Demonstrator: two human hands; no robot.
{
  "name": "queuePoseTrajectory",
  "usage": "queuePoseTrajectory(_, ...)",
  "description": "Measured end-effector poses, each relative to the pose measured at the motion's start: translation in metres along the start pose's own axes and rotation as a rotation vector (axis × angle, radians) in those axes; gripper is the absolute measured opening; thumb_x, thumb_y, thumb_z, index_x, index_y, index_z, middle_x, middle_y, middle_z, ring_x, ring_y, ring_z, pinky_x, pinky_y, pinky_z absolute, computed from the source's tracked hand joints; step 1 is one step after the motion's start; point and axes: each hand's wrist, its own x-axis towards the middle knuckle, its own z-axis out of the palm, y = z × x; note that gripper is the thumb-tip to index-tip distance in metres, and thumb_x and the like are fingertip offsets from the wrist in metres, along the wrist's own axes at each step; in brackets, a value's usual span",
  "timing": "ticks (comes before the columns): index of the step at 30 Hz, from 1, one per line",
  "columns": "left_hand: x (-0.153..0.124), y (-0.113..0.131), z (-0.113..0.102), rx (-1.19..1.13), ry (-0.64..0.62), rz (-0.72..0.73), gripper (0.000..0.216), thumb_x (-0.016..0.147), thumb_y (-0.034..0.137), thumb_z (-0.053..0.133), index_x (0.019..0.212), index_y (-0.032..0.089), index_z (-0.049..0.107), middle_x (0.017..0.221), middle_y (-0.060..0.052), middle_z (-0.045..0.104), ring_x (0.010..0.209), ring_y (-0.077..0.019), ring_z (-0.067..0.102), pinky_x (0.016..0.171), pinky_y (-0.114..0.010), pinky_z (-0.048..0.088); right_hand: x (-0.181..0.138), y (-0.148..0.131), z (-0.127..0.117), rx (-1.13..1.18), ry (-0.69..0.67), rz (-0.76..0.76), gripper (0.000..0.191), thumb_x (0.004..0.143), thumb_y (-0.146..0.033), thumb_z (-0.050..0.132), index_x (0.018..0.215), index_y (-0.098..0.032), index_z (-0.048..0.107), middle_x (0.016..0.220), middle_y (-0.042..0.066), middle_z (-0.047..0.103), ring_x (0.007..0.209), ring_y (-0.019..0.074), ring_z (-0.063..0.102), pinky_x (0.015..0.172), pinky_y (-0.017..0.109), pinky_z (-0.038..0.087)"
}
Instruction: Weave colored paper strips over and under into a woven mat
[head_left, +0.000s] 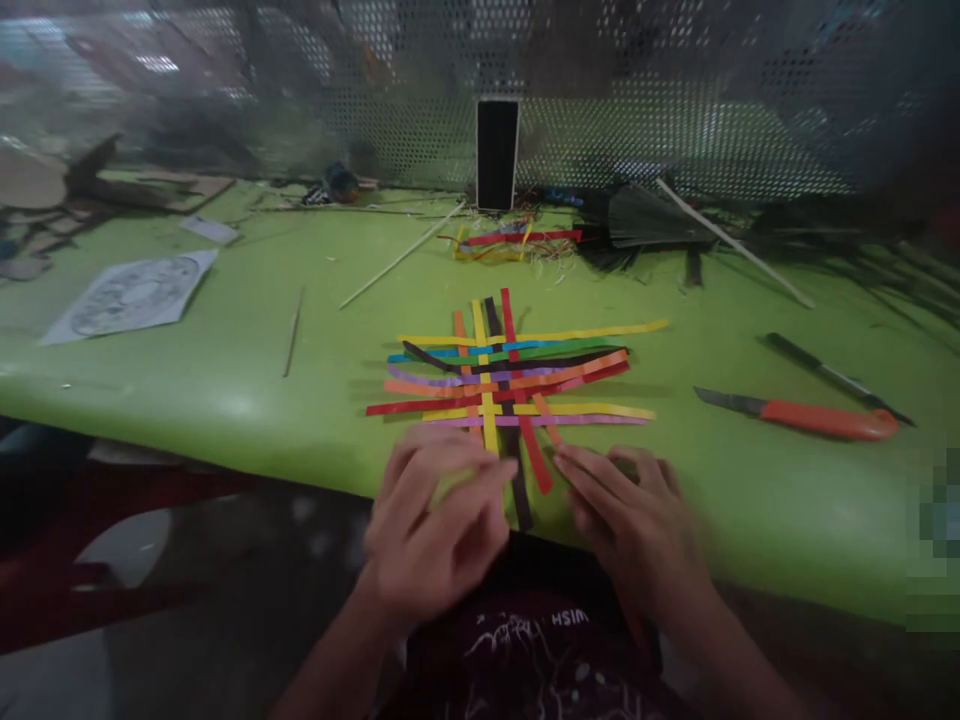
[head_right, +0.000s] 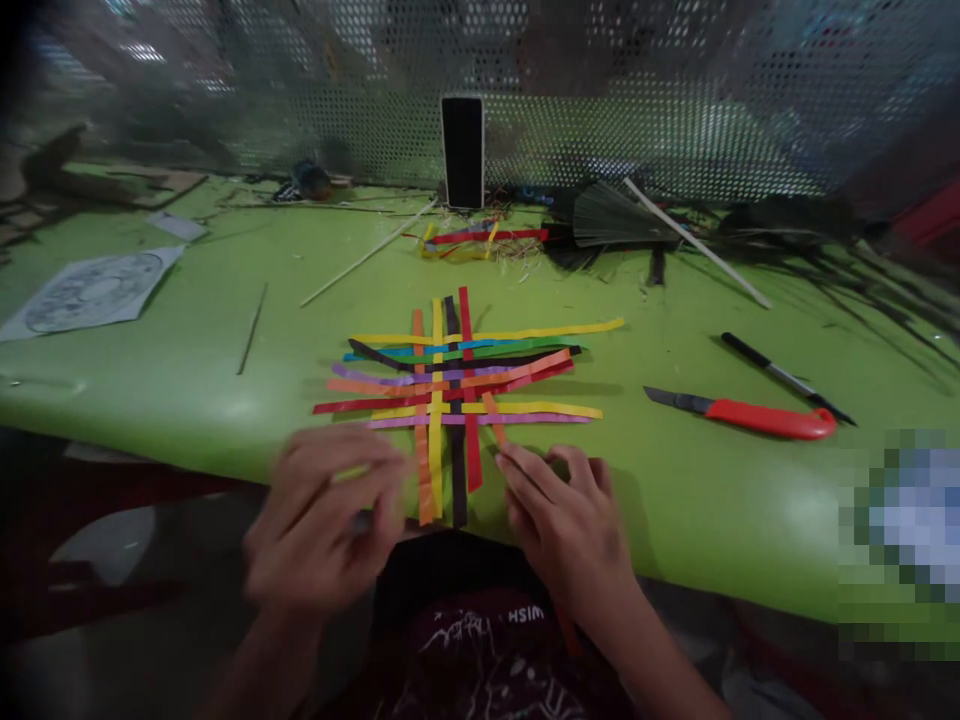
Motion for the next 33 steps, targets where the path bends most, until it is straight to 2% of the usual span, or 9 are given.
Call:
queuePoseTrajectory(2,0.004,-0.017,0.014,-0.068,-0.059,-0.008,0.021,0.098,0.007,0.06,0.111,0.021,0.069,0.101,-0.006,0.068,0.096,-0.0195,0.065,0.086,-0.037,0.058,-0.001,0.001,0.002,-0.017,-0.009,0.004,0.034,0.098,-0.017,0.061,0.13,-0.026,0.069,0.13,-0.001,0.075,0.103,0.0278,0.055,0.085,0.043,0.041)
queuePoseTrajectory(5,0.011,-0.036,0.036,-0.175,-0.173,-0.019,0.019,0.1,0.009,0.057,0.109,0.022,0.07,0.096,-0.005,0.068,0.094,-0.0198,0.064,0.083,-0.036,0.057,-0.001,0.002,0.002,-0.023,-0.037,-0.016,0.032,0.096,-0.017,0.061,0.125,-0.025,0.072,0.128,0.0,0.076,0.104,0.0292,0.055,0.084,0.044,0.042)
queuePoseTrajectory(11,0.016,-0.039,0.053,0.024,-0.202,-0.059,0.016,0.098,0.008,0.059,0.103,0.019,0.069,0.098,-0.007,0.07,0.1,-0.0236,0.062,0.091,-0.042,0.055,0.002,-0.002,-0.003,0.013,-0.048,0.02,0.031,0.099,-0.019,0.06,0.128,-0.023,0.07,0.129,0.001,0.075,0.105,0.0287,0.054,0.085,0.044,0.043)
queuePoseTrajectory(13,0.014,-0.036,0.051,0.024,-0.162,-0.083,0.018,0.098,0.005,0.058,0.101,0.019,0.069,0.098,-0.007,0.069,0.099,-0.0234,0.062,0.09,-0.042,0.055,0.003,-0.002,-0.005,0.02,-0.065,0.024,0.03,0.1,-0.02,0.059,0.128,-0.024,0.07,0.132,0.0,0.074,0.106,0.0284,0.054,0.085,0.043,0.044)
queuePoseTrajectory(17,0.01,-0.027,0.039,-0.042,0.042,-0.107,0.018,0.094,0.001,0.066,0.097,0.019,0.067,0.096,-0.004,0.069,0.092,-0.0189,0.066,0.086,-0.037,0.056,0.001,0.001,-0.006,0.053,-0.089,0.005,0.036,0.096,-0.014,0.058,0.129,-0.024,0.069,0.134,-0.001,0.073,0.108,0.0297,0.054,0.085,0.044,0.047)
queuePoseTrajectory(19,0.01,-0.025,0.033,-0.054,0.072,-0.084,0.019,0.092,0.001,0.069,0.098,0.019,0.068,0.095,-0.003,0.069,0.09,-0.0175,0.067,0.085,-0.035,0.056,0.001,0.003,-0.006,0.067,-0.084,0.002,0.039,0.096,-0.012,0.057,0.132,-0.023,0.067,0.135,0.0,0.072,0.106,0.0293,0.055,0.084,0.044,0.049)
queuePoseTrajectory(22,0.011,-0.028,0.031,-0.052,-0.023,-0.033,0.016,0.095,0.005,0.068,0.101,0.02,0.069,0.096,-0.004,0.07,0.093,-0.0186,0.066,0.086,-0.037,0.056,0.004,0.002,-0.008,0.117,-0.047,0.003,0.037,0.098,-0.013,0.056,0.132,-0.022,0.067,0.134,0.005,0.072,0.108,0.0288,0.057,0.087,0.046,0.052)
queuePoseTrajectory(27,0.015,-0.03,0.043,0.036,-0.242,-0.044,0.012,0.1,0.012,0.062,0.107,0.018,0.068,0.104,-0.008,0.071,0.103,-0.0242,0.062,0.094,-0.044,0.056,0.022,-0.003,-0.004,0.14,0.004,-0.012,0.038,0.099,-0.012,0.055,0.134,-0.018,0.066,0.136,0.011,0.069,0.116,0.0289,0.057,0.099,0.049,0.054)
queuePoseTrajectory(33,0.011,-0.029,0.055,0.167,-0.384,-0.107,0.021,0.101,0.012,0.057,0.119,0.018,0.066,0.124,-0.012,0.066,0.117,-0.0311,0.059,0.099,-0.051,0.054,0.039,-0.001,0.01,-0.021,-0.078,0.003,0.036,0.096,-0.015,0.058,0.129,-0.02,0.07,0.142,0.01,0.067,0.11,0.0309,0.059,0.093,0.051,0.055)
